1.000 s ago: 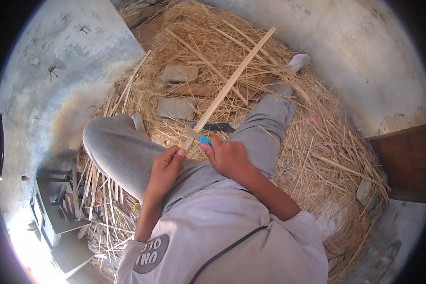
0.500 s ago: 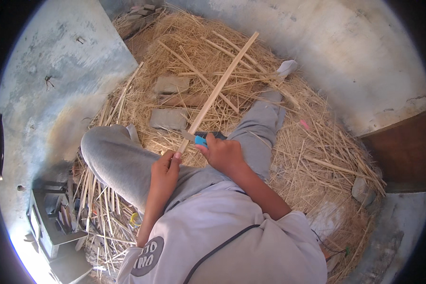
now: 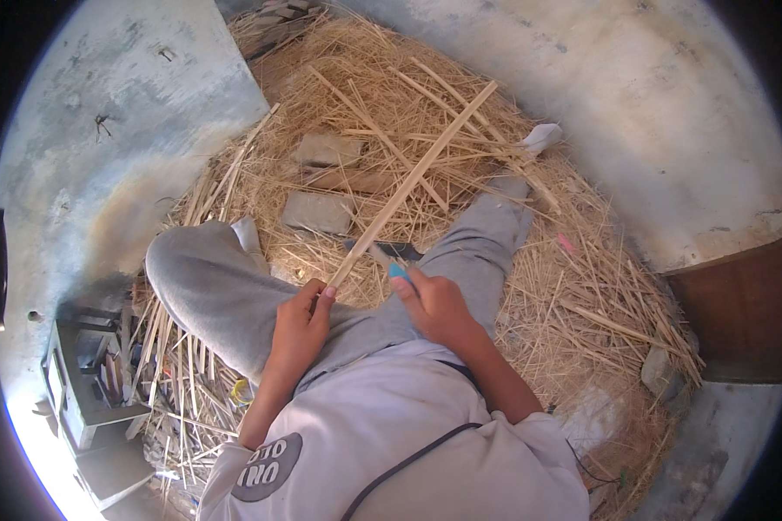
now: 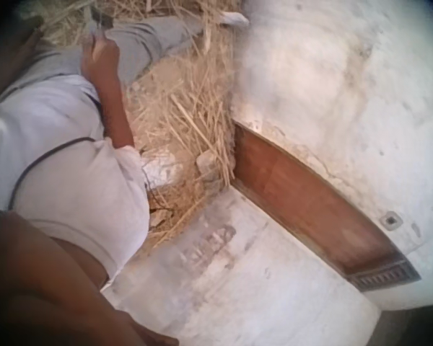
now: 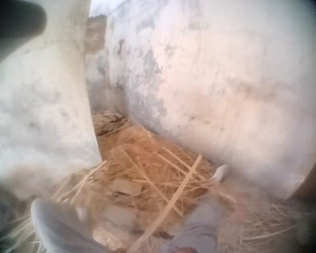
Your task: The person sits on a bed of straw and uses a knife to sharpen a long, thin stick. They hold the stick with one hand and scrape the blade along its length to create a point, occasionally rotating the stick to work on different sides.
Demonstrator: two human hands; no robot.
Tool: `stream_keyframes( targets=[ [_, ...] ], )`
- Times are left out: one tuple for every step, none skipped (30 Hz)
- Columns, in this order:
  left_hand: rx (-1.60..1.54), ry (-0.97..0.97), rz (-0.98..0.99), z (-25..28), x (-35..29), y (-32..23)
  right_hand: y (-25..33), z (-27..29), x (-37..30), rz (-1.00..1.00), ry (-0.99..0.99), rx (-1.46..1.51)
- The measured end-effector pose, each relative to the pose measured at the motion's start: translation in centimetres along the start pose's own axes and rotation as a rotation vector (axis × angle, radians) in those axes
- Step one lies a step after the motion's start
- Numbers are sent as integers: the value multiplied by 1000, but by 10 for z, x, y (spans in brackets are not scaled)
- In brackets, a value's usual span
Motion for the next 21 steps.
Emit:
stream_keyframes(
  targets=[
    [11, -6, -8, 1, 1, 1, 6, -8, 4, 23, 62, 56],
    [-10, 6, 5, 0, 1, 3, 8, -14, 8, 56, 53, 73],
    [-34, 18, 16, -1, 1, 4, 8, -20, 13, 88, 44, 86],
    [-57, 31, 27, -2, 2, 5, 7, -23, 16, 120, 33, 99],
    [-65, 48, 30, -2, 1, 4, 6, -26, 17, 120, 33, 76],
    [-77, 63, 34, -3, 1, 5, 4, -28, 18, 123, 37, 51],
    [-89, 79, 38, -3, 1, 5, 3, -30, 19, 124, 40, 25],
    [-124, 102, 51, -3, 2, 7, 3, -30, 18, 153, 18, 11],
    [-161, 128, 65, -5, 4, 11, 4, -31, 17, 179, -2, -4],
    [-197, 154, 79, -7, 5, 14, 4, -32, 16, 204, -24, -19],
    [-198, 165, 86, -8, 6, 15, 5, -32, 16, 197, -21, -105],
    [-201, 177, 90, -9, 8, 16, 7, -29, 16, 190, -17, -193],
    [-204, 189, 95, -9, 10, 16, 9, -28, 17, 183, -14, -280],
    [-191, 187, 98, -10, 11, 18, 9, -27, 18, 184, -51, -318],
    [-184, 186, 97, -13, 12, 18, 9, -24, 19, 188, -87, -361],
    [-176, 184, 96, -14, 12, 18, 9, -21, 20, 192, -124, -405],
    [-163, 172, 90, -15, 13, 16, 9, -21, 19, 188, -140, -427],
    [-155, 160, 81, -16, 13, 12, 8, -20, 19, 186, -154, -454],
    [-148, 148, 74, -16, 13, 9, 7, -20, 19, 184, -168, -481],
    [-115, 131, 62, -14, 12, 5, 8, -21, 18, 195, -191, -494],
    [-88, 111, 49, -12, 9, 0, 8, -20, 18, 209, -211, -510]
  ],
)
Point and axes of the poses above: each hand's wrist, its own x-axis towards the middle knuckle, its own z-axis out of the back of the hand, y = z × x, the point moved 5 cm from there along x, towards the middle knuckle, and after that the axes turned 13 degrees about z, right-handed, at the moved point
